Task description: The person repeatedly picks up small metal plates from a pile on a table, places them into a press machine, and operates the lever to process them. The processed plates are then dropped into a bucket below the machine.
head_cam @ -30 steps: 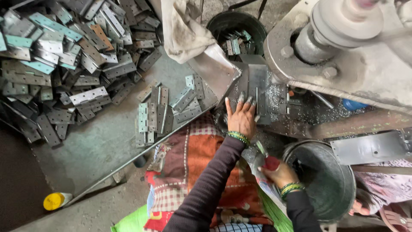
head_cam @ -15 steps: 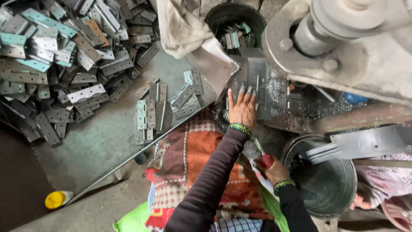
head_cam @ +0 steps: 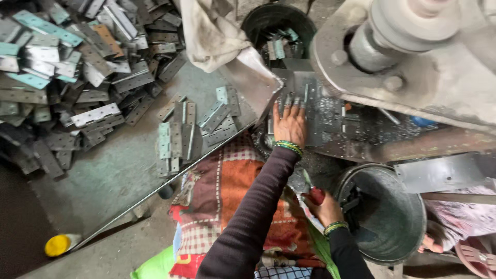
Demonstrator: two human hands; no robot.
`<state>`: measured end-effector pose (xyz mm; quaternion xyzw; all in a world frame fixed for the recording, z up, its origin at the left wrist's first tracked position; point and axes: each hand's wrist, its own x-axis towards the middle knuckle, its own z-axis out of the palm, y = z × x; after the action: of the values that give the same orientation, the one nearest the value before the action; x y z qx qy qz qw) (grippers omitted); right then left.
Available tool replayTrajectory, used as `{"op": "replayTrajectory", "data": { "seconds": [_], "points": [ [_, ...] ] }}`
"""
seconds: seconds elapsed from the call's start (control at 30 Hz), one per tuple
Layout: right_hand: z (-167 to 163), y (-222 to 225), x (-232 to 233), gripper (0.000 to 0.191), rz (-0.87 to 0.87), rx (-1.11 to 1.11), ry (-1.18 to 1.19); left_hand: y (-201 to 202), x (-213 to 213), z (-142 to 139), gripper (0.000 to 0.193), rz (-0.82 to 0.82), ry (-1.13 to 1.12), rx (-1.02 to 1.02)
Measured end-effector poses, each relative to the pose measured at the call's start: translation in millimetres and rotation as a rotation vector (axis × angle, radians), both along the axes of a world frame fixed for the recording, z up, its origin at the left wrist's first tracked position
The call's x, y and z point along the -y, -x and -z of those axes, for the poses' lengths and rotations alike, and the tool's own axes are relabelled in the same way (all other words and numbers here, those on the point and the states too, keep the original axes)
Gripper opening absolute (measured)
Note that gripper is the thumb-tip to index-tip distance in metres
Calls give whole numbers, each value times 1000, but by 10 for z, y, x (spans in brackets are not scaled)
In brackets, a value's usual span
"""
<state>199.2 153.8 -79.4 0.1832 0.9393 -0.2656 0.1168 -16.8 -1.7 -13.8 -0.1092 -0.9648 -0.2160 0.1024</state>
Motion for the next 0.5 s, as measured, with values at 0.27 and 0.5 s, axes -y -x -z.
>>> {"op": "replayTrajectory", "data": {
  "seconds": [0.27, 0.5],
  "points": [
    [-624, 173, -245, 64, 12, 304, -101, 89, -91, 147, 47, 1, -60, 36],
    [230, -84, -187, 62, 7, 8, -22, 348, -227, 296, 46, -58, -70, -79]
  ]
}}
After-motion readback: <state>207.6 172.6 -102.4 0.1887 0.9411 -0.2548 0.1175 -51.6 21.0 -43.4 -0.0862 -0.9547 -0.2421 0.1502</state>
